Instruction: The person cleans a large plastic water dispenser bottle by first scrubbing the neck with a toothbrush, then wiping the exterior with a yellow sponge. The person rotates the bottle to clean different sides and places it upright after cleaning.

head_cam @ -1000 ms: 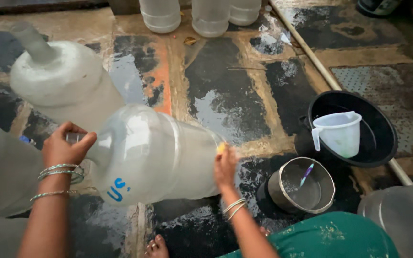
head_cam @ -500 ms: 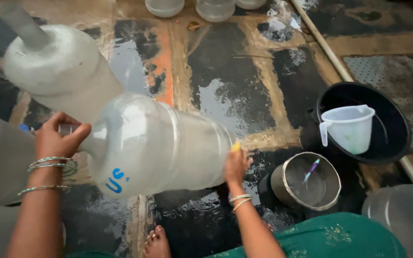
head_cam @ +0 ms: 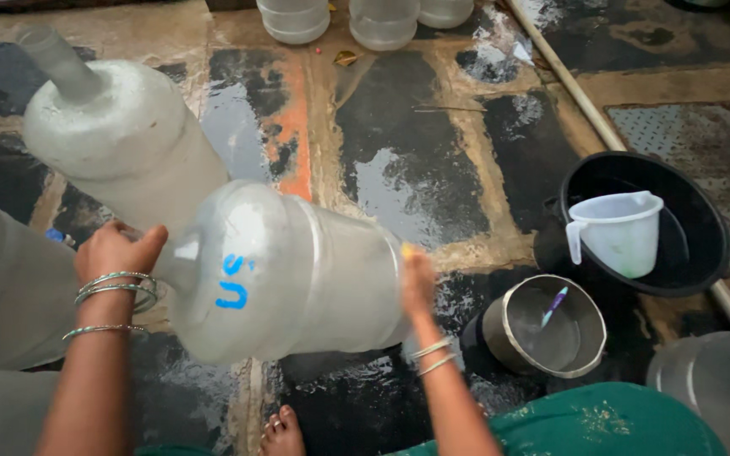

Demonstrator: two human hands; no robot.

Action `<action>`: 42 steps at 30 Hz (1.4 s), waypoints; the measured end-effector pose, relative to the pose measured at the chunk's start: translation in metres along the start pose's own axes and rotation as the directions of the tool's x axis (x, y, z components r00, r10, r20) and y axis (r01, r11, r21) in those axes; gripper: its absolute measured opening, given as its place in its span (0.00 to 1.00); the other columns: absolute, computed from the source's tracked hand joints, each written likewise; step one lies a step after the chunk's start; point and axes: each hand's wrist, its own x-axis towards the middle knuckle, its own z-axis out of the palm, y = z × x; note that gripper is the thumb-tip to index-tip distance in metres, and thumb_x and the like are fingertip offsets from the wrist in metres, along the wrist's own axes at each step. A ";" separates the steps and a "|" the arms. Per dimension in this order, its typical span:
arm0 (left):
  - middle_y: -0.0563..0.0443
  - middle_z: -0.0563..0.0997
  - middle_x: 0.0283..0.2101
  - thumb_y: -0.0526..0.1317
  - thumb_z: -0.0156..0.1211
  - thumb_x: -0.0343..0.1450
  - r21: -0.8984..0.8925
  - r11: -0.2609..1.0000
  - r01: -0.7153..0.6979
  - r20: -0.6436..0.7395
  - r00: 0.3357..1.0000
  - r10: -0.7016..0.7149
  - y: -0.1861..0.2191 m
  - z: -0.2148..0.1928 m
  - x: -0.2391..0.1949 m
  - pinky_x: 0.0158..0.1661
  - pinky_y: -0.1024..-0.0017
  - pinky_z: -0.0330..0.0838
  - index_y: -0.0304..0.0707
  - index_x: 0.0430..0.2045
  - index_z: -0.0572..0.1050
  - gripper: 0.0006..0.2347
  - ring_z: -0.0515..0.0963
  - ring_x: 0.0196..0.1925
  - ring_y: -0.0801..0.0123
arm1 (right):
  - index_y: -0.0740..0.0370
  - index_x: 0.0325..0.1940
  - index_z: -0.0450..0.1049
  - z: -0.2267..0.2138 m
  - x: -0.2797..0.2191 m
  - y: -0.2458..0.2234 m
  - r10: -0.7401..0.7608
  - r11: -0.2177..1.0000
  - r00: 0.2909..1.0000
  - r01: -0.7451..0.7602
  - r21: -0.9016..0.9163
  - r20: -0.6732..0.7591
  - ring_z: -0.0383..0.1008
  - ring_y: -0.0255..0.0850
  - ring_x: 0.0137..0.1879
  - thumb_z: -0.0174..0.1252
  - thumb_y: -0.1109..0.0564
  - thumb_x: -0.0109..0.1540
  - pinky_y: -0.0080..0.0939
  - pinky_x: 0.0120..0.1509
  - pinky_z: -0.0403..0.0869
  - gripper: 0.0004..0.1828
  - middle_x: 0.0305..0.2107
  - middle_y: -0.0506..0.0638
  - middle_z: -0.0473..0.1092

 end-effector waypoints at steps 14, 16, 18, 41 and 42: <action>0.31 0.84 0.41 0.55 0.65 0.63 -0.071 0.997 -0.027 -0.070 0.997 0.022 -0.008 0.002 -0.007 0.50 0.52 0.73 0.38 0.38 0.83 0.20 0.81 0.47 0.38 | 0.63 0.71 0.62 -0.009 -0.017 -0.004 -0.258 0.953 0.964 0.243 -0.183 -0.060 0.62 0.61 0.71 0.42 0.39 0.70 0.60 0.73 0.55 0.33 0.65 0.63 0.63; 0.31 0.84 0.40 0.52 0.65 0.63 -0.109 0.994 -0.014 -0.091 0.996 0.004 -0.005 0.002 -0.010 0.49 0.52 0.74 0.42 0.37 0.83 0.17 0.82 0.46 0.39 | 0.61 0.67 0.66 -0.013 0.007 0.047 -0.196 0.877 0.976 0.131 -0.462 -0.095 0.59 0.61 0.72 0.43 0.37 0.70 0.69 0.73 0.46 0.31 0.62 0.58 0.67; 0.36 0.85 0.40 0.51 0.63 0.63 -0.142 0.990 0.015 -0.094 0.995 -0.029 -0.003 0.001 -0.013 0.48 0.53 0.75 0.43 0.36 0.83 0.15 0.83 0.46 0.42 | 0.61 0.69 0.66 -0.007 0.011 0.061 -0.052 0.978 0.995 0.034 -0.207 -0.083 0.61 0.61 0.71 0.36 0.37 0.71 0.67 0.74 0.48 0.33 0.62 0.61 0.67; 0.42 0.84 0.32 0.60 0.76 0.58 -0.196 0.955 -0.220 -0.081 0.975 0.208 0.034 -0.027 -0.042 0.41 0.58 0.76 0.40 0.32 0.80 0.24 0.84 0.36 0.53 | 0.68 0.70 0.62 0.011 -0.007 -0.059 -0.416 0.909 0.909 0.416 -0.013 0.035 0.62 0.59 0.73 0.28 0.38 0.74 0.54 0.77 0.60 0.35 0.65 0.63 0.64; 0.41 0.84 0.33 0.59 0.76 0.59 -0.184 0.948 -0.259 -0.142 0.962 0.235 0.039 -0.025 -0.042 0.41 0.58 0.76 0.40 0.32 0.80 0.23 0.83 0.36 0.51 | 0.72 0.75 0.54 0.022 -0.030 -0.081 -0.579 0.814 0.815 0.579 0.030 -0.024 0.55 0.61 0.76 0.27 0.37 0.75 0.56 0.79 0.53 0.38 0.71 0.66 0.58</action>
